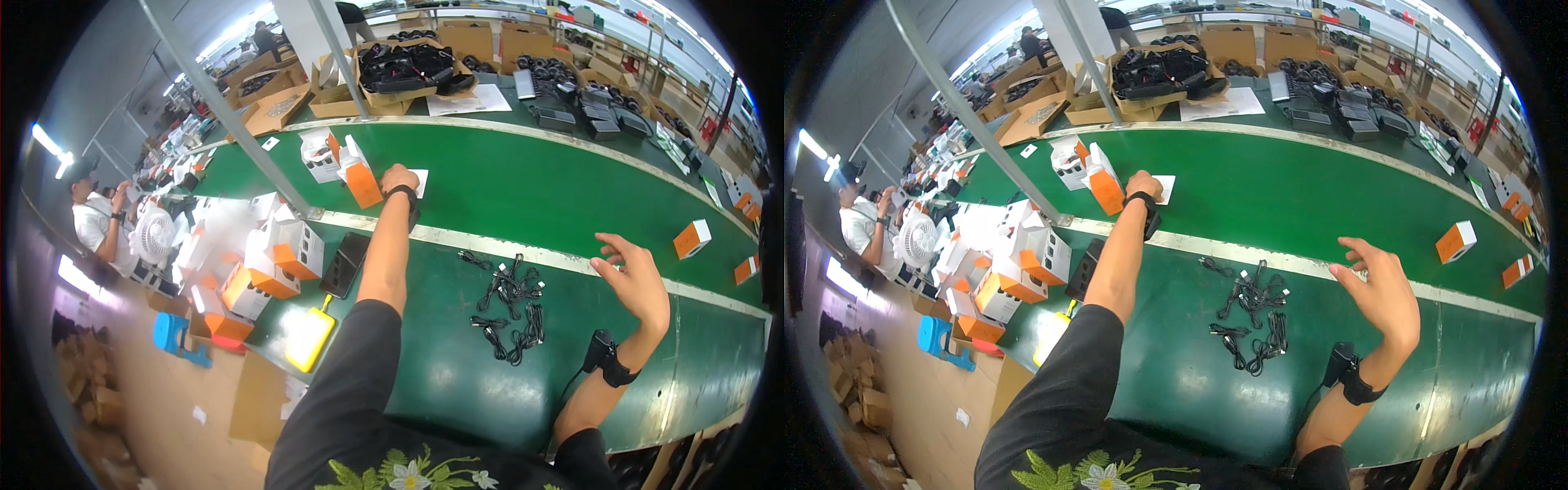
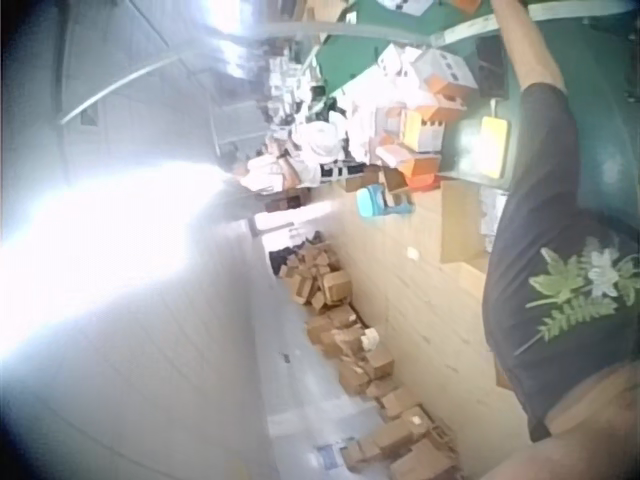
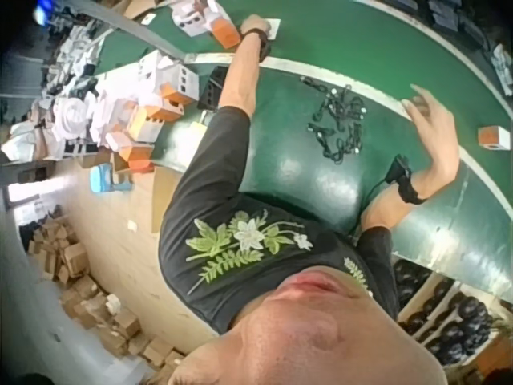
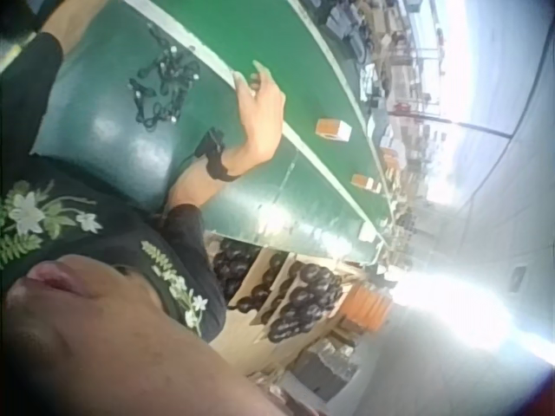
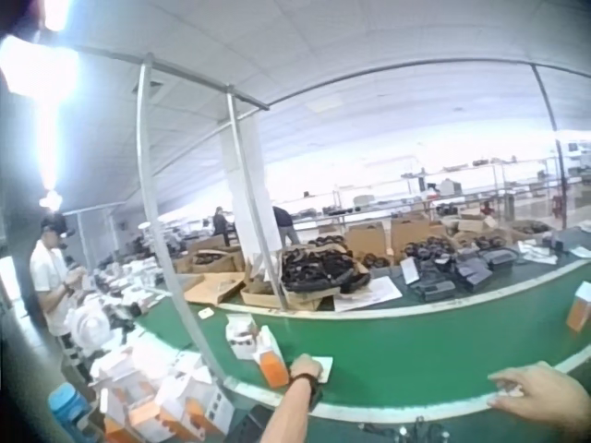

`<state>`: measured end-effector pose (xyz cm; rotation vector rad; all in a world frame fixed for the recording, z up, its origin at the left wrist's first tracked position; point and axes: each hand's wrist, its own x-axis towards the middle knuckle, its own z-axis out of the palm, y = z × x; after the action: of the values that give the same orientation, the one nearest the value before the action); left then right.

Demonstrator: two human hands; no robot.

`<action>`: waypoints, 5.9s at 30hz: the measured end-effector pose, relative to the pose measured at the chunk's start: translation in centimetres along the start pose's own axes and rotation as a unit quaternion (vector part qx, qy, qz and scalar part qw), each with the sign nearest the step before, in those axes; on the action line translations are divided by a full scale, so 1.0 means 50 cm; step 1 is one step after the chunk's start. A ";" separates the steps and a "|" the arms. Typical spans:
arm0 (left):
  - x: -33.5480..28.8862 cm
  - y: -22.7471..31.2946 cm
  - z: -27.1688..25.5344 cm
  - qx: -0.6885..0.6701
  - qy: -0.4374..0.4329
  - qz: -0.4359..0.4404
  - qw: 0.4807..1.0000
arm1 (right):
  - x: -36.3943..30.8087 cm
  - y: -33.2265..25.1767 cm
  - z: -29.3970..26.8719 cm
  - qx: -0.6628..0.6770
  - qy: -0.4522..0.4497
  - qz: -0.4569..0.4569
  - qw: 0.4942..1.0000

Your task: Packing electronic items and accessories into boxes on an assembly line.

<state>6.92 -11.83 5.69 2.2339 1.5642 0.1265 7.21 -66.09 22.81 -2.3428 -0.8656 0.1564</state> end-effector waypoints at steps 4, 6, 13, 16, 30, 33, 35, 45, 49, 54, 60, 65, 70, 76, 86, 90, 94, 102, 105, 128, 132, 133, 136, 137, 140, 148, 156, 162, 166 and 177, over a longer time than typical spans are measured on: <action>-0.006 -0.027 -0.061 -0.010 -0.036 0.063 0.997 | 0.001 -0.019 0.003 -0.008 -0.010 -0.006 1.000; -0.012 -0.028 -0.064 -0.004 0.013 -0.002 1.000 | 0.008 -0.031 0.006 0.003 -0.017 -0.007 1.000; -0.036 0.045 -0.054 -0.060 -0.069 0.012 0.996 | -0.002 -0.008 -0.006 -0.008 -0.011 0.000 1.000; -0.008 0.060 -0.026 -0.071 -0.077 0.086 0.991 | -0.005 -0.008 -0.007 -0.012 0.006 -0.006 1.000; -0.069 0.068 0.016 -0.084 -0.013 0.318 0.944 | -0.009 -0.024 -0.004 -0.001 0.000 -0.015 1.000; -0.258 0.107 0.012 -0.136 0.058 0.475 0.867 | -0.021 0.009 -0.011 -0.022 0.005 0.005 1.000; -0.377 0.057 -0.076 -0.176 0.090 0.538 0.819 | -0.017 0.011 -0.021 -0.028 0.009 -0.013 0.999; -0.820 -0.624 -0.310 -0.598 0.262 0.161 0.740 | 0.052 0.028 0.047 0.025 -0.084 -0.073 0.994; -0.906 -1.038 -0.199 -0.548 0.481 -0.159 0.665 | 0.075 0.038 0.065 0.025 -0.112 -0.068 0.991; -0.929 -1.432 0.081 -0.409 0.508 -0.338 0.679 | 0.071 -0.005 0.095 0.008 -0.137 -0.097 0.986; -0.893 -1.649 0.128 -0.316 0.396 -0.525 0.684 | 0.069 -0.048 0.139 0.007 -0.161 -0.160 0.974; -0.799 -1.386 0.051 -0.370 0.557 -0.270 0.692 | 0.076 -0.121 0.247 -0.057 -0.199 -0.150 0.967; -0.744 -0.815 -0.213 -0.373 0.584 0.035 0.720 | 0.110 -0.045 0.378 -0.148 -0.145 -0.166 0.964; -0.581 -0.443 -0.298 -0.346 0.014 0.313 0.884 | 0.146 -0.034 0.388 -0.085 -0.203 -0.130 0.967; -0.054 -0.198 -0.147 -0.284 -0.095 0.407 0.863 | 0.109 -0.062 0.194 0.063 -0.102 -0.185 0.976; -0.136 -0.077 -0.043 -0.299 -0.092 0.406 0.859 | 0.058 -0.041 0.090 0.187 -0.050 -0.198 0.961; -0.169 -0.065 -0.048 -0.264 -0.067 0.465 0.842 | 0.028 -0.115 0.056 0.308 -0.014 -0.215 0.927; -0.400 -0.097 -0.123 -0.299 -0.002 0.432 0.851 | 0.023 -0.190 0.117 0.380 0.072 -0.276 0.880; -0.528 -0.156 -0.152 -0.326 -0.014 0.397 0.858 | 0.002 -0.225 0.169 0.403 0.058 -0.282 0.869; -0.659 -0.407 -0.110 -0.580 -0.193 0.267 0.745 | -0.132 -0.251 0.407 0.069 0.146 -0.463 0.871; -0.662 -0.389 -0.115 -0.589 -0.165 0.268 0.744 | -0.137 -0.247 0.410 0.092 0.123 -0.432 0.889; -0.661 -0.389 -0.116 -0.553 -0.112 0.332 0.756 | -0.139 -0.249 0.414 0.058 0.051 -0.457 0.886; -0.651 -0.404 -0.129 -0.455 -0.034 0.455 0.765 | -0.142 -0.227 0.430 0.114 0.032 -0.465 0.877; -0.648 -0.408 -0.133 -0.396 -0.007 0.512 0.762 | -0.142 -0.217 0.430 0.148 0.014 -0.471 0.869; -0.667 -0.396 -0.158 -0.388 -0.012 0.506 0.770 | -0.138 -0.189 0.440 0.151 0.057 -0.487 0.859; -0.676 -0.390 -0.151 -0.291 0.082 0.527 0.794 | -0.122 -0.216 0.379 0.071 0.167 -0.463 0.868; -0.691 -0.396 -0.152 -0.288 0.091 0.530 0.792 | -0.103 -0.191 0.401 0.077 0.088 -0.472 0.874; -0.692 -0.394 -0.171 -0.220 0.100 0.552 0.798 | -0.094 -0.179 0.402 0.058 0.079 -0.486 0.868; -0.682 -0.392 -0.188 -0.198 0.092 0.562 0.798 | -0.087 -0.193 0.399 0.039 0.093 -0.511 0.854; -0.709 -0.368 -0.205 -0.088 0.130 0.553 0.818 | -0.079 -0.190 0.393 0.049 0.079 -0.500 0.861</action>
<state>-25.35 -36.23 13.66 2.7207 0.1124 0.8772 -7.19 -52.78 12.45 -1.5144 -1.7942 -0.4114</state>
